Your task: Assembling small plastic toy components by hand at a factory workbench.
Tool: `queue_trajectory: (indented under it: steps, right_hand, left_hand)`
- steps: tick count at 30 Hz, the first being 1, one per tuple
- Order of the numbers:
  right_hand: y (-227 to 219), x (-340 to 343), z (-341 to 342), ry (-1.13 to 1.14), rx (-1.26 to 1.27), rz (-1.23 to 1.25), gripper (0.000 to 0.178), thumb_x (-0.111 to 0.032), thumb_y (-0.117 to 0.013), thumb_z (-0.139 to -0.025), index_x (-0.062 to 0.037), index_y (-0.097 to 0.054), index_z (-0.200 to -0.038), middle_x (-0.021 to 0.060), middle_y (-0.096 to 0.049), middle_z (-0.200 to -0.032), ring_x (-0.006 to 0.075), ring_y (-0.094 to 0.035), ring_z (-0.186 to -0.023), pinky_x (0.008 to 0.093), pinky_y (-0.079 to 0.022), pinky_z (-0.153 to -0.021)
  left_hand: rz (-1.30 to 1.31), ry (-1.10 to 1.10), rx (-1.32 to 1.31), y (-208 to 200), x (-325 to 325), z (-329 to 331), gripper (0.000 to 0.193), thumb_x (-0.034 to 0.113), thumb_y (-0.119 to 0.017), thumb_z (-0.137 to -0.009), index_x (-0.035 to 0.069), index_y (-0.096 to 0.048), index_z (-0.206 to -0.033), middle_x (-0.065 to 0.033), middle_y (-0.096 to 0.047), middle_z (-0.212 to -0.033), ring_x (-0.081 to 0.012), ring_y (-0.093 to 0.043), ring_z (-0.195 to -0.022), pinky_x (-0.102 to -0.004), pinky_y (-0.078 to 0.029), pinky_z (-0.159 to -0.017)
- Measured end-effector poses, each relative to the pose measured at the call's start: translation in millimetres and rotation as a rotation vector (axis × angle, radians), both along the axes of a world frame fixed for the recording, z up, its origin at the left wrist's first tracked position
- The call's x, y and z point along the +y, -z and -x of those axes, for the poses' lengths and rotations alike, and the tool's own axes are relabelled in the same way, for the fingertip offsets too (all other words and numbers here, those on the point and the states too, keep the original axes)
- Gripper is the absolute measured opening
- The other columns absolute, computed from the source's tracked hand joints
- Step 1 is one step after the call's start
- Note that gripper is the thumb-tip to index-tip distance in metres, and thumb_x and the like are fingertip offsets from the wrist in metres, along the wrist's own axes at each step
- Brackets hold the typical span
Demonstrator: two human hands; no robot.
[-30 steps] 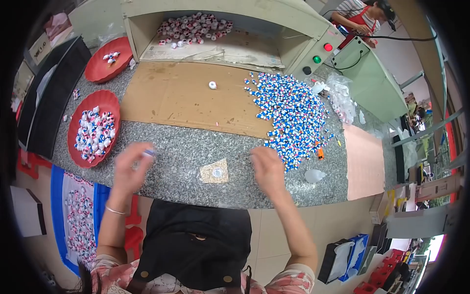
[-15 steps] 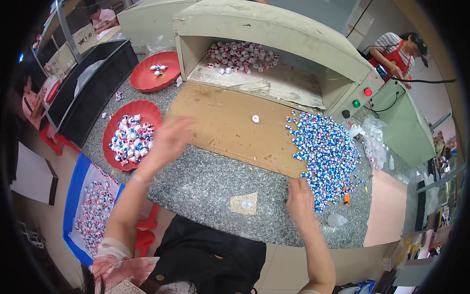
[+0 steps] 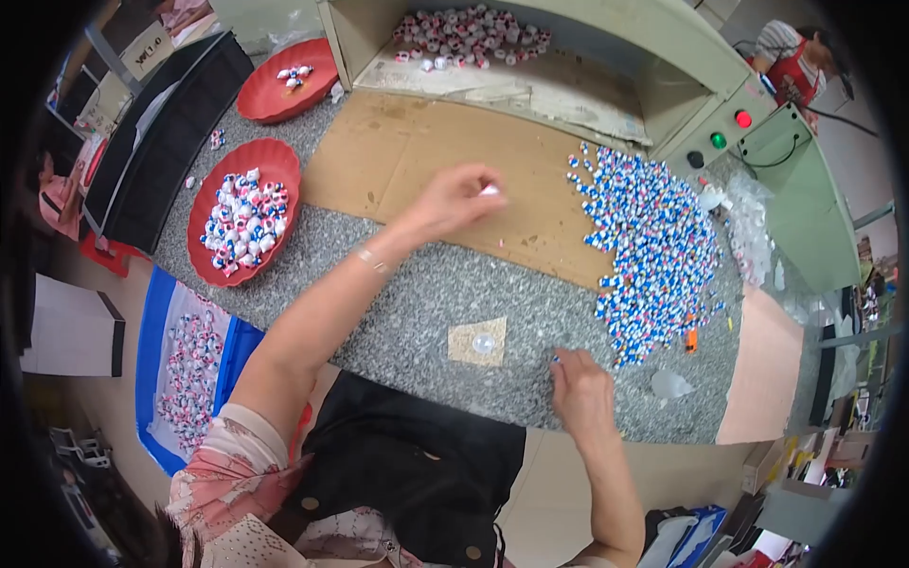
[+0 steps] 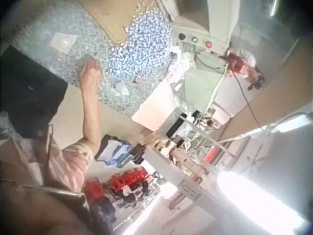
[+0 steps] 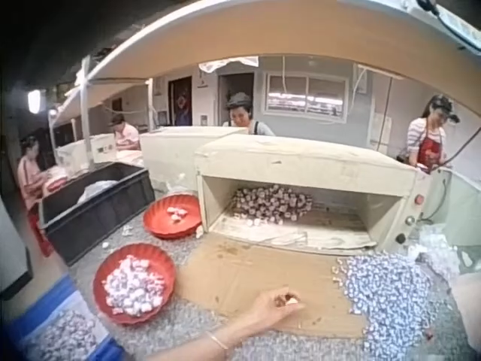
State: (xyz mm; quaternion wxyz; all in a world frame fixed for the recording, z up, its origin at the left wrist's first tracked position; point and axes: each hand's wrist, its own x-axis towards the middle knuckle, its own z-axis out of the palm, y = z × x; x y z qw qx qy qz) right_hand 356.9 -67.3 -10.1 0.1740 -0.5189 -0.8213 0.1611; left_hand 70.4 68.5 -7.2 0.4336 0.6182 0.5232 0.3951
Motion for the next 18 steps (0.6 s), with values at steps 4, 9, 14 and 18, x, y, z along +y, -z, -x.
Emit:
queue_trajectory:
  steps: [4,9,14,18]
  right_hand:
    - [-2,4,-4,-0.005,-0.089,-0.037,0.013,-0.002,-0.069,-0.081,-0.0021,-0.069,-0.094,0.0167,-0.065,-0.082,0.0348,-0.065,-0.071,0.0392,-0.051,-0.062]
    - [-13,-4,26,0.037,0.122,0.064,0.012,0.000,-0.068,-0.082,-0.0009,-0.068,-0.094,0.0162,-0.066,-0.083,0.0352,-0.065,-0.070,0.0394,-0.051,-0.061]
    - [-18,-1,71,-0.166,0.124,0.017,0.012,-0.001,-0.070,-0.081,-0.0015,-0.069,-0.093,0.0147,-0.064,-0.079,0.0328,-0.065,-0.069,0.0381,-0.050,-0.060]
    - [-4,8,83,-0.241,-0.037,-0.075,0.009,-0.001,-0.067,-0.081,-0.0014,-0.067,-0.090,0.0143,-0.061,-0.078,0.0346,-0.064,-0.069,0.0416,-0.050,-0.059]
  left_hand:
    - [0.270,0.098,-0.596,22,-90,18,0.029,0.001,-0.065,-0.089,0.001,-0.063,-0.118,-0.0032,-0.066,-0.103,-0.0109,-0.063,-0.091,-0.0242,-0.053,-0.078]
    - [0.370,0.051,-0.648,33,-171,41,0.030,-0.001,-0.065,-0.089,0.001,-0.062,-0.120,-0.0031,-0.067,-0.100,-0.0097,-0.064,-0.083,-0.0235,-0.053,-0.076]
    - [0.367,0.031,-0.724,37,-197,34,0.031,-0.001,-0.062,-0.091,0.002,-0.060,-0.122,-0.0081,-0.066,-0.109,-0.0116,-0.065,-0.091,-0.0254,-0.054,-0.083]
    - [0.490,-0.009,-1.066,25,-201,33,0.028,-0.001,-0.061,-0.092,0.003,-0.060,-0.120,-0.0110,-0.065,-0.115,-0.0153,-0.065,-0.102,-0.0276,-0.052,-0.092]
